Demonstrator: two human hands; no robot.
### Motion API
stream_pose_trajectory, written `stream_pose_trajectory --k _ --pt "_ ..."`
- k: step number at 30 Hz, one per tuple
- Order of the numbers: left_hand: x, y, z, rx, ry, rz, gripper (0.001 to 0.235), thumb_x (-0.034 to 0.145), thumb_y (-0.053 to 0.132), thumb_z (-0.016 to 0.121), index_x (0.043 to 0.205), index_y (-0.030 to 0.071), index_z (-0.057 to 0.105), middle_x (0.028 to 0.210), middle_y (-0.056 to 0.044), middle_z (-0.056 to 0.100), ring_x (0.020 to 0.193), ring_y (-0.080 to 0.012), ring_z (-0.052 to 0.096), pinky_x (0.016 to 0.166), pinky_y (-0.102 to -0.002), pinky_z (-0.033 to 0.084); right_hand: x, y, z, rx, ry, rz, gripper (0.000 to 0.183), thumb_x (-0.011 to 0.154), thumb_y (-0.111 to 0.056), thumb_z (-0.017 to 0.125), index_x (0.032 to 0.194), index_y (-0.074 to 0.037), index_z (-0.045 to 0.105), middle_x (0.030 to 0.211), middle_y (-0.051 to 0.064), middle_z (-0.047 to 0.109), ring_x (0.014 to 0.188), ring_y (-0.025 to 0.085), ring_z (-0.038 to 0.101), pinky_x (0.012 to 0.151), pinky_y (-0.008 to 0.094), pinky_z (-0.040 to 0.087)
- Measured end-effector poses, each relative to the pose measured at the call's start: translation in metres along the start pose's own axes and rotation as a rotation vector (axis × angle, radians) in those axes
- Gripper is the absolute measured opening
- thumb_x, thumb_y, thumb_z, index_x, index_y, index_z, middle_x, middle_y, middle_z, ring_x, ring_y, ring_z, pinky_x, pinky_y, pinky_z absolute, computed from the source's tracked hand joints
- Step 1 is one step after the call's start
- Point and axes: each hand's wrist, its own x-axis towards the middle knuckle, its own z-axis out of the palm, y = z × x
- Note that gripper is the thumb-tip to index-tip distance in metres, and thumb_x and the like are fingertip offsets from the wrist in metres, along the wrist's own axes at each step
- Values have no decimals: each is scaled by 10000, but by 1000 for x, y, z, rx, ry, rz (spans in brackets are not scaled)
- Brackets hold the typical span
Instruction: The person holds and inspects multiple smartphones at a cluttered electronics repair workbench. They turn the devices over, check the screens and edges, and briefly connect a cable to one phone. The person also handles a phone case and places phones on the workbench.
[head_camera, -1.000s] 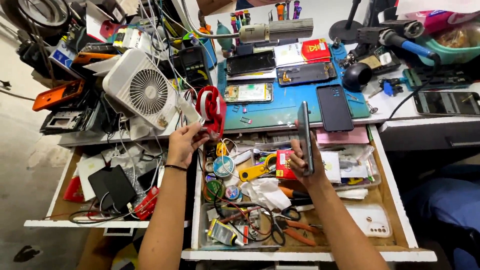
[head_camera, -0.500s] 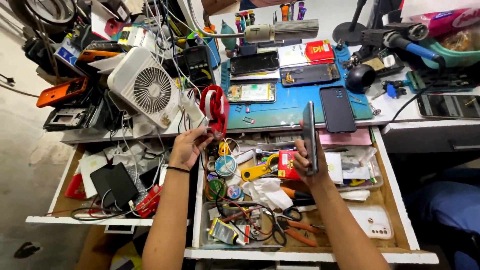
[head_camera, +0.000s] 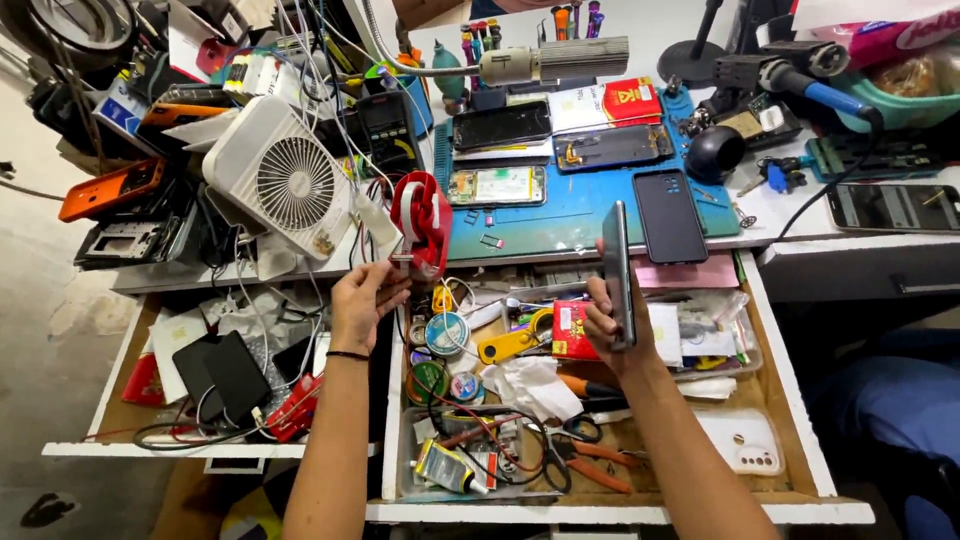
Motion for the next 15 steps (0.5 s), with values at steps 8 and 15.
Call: stream_pose_trajectory --k 8,15 --pt "2 23 18 355 74 157 253 818 171 829 994 93 666 789 -116 757 721 -201 768 665 -290 646 0 1 1 0 -17 7 600 1088 -474 385 1621 -262 209 743 12 416 470 97 549 389 171 441" --pt "7 16 13 298 53 122 299 807 121 830 1042 82 648 842 -124 733 731 -220 759 671 -312 656 0 1 1 2 -29 9 610 1084 -476 395 1622 -262 203 754 10 417 485 94 555 397 172 450"
